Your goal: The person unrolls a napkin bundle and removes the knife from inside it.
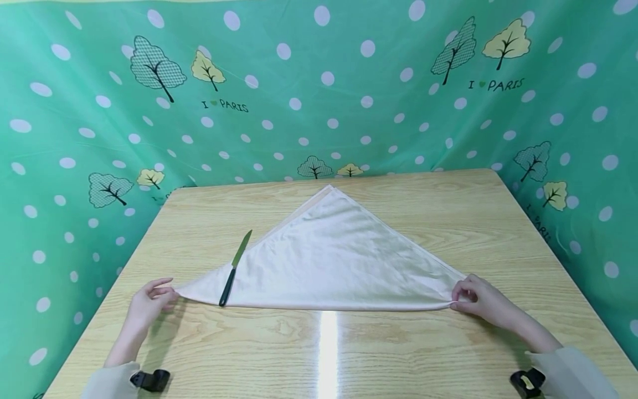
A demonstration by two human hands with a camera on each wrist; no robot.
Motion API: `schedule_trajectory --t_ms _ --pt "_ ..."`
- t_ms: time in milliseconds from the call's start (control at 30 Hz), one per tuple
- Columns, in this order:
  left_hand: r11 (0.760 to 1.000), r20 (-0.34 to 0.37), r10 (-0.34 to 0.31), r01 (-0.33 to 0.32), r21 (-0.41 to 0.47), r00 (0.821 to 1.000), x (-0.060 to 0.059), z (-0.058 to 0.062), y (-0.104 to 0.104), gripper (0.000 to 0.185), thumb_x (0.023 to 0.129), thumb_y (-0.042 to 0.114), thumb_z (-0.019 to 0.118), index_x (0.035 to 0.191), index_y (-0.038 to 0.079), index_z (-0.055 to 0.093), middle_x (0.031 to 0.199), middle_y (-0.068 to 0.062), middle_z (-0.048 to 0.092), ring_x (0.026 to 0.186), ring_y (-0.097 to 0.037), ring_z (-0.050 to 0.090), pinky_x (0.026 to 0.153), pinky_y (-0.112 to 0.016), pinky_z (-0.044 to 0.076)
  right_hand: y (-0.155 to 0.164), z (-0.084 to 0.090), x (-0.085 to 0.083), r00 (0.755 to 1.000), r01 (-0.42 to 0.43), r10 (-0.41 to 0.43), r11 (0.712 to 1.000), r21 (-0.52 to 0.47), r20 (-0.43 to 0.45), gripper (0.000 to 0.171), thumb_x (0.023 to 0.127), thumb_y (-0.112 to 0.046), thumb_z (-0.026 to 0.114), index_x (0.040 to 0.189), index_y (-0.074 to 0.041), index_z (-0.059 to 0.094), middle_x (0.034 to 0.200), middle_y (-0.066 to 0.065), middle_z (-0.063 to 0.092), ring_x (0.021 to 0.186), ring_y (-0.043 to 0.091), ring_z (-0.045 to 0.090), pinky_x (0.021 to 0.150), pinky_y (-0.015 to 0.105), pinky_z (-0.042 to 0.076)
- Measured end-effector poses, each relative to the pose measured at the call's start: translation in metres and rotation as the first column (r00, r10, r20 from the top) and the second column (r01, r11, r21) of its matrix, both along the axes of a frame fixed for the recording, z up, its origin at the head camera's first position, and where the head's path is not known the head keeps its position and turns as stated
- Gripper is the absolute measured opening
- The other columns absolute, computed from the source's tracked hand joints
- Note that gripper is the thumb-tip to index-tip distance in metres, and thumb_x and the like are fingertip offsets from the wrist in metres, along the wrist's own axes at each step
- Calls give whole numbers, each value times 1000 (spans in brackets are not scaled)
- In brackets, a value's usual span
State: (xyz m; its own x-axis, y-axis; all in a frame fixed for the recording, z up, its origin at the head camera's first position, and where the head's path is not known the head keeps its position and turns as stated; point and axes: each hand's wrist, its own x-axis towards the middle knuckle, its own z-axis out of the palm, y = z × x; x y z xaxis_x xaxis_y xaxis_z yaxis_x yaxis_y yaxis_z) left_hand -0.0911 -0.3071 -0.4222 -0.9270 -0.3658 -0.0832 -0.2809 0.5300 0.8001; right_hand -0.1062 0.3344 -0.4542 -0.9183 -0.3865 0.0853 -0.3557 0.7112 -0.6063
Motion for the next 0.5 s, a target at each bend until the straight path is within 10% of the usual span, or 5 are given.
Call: schedule_trajectory --t_ms 233,400,500 --pt "989 -79 97 -105 -102 992 -10 -23 -17 34 85 15 53 118 4 51 97 -6 60 85 -12 56 57 -17 44 1 -1 -1 1000 -10 10 1000 -4 4 18 70 -8 71 76 -15 55 75 -3 41 66 2 34 53 21 29" --pt "998 -207 30 -41 -50 978 -27 -54 -34 30 85 20 56 114 10 55 88 10 59 78 3 53 63 -12 45 1 0 -1 1000 -8 8 1000 -1 5 19 70 -8 71 76 -15 55 75 -3 40 66 2 34 53 20 29" --pt "999 -216 -42 43 2 975 -31 -52 -27 32 85 21 58 114 7 55 92 5 60 80 0 54 65 -14 47 1 1 0 1000 -5 5 1000 -1 9 18 71 -8 71 76 -15 55 75 -3 40 66 2 34 53 20 29"
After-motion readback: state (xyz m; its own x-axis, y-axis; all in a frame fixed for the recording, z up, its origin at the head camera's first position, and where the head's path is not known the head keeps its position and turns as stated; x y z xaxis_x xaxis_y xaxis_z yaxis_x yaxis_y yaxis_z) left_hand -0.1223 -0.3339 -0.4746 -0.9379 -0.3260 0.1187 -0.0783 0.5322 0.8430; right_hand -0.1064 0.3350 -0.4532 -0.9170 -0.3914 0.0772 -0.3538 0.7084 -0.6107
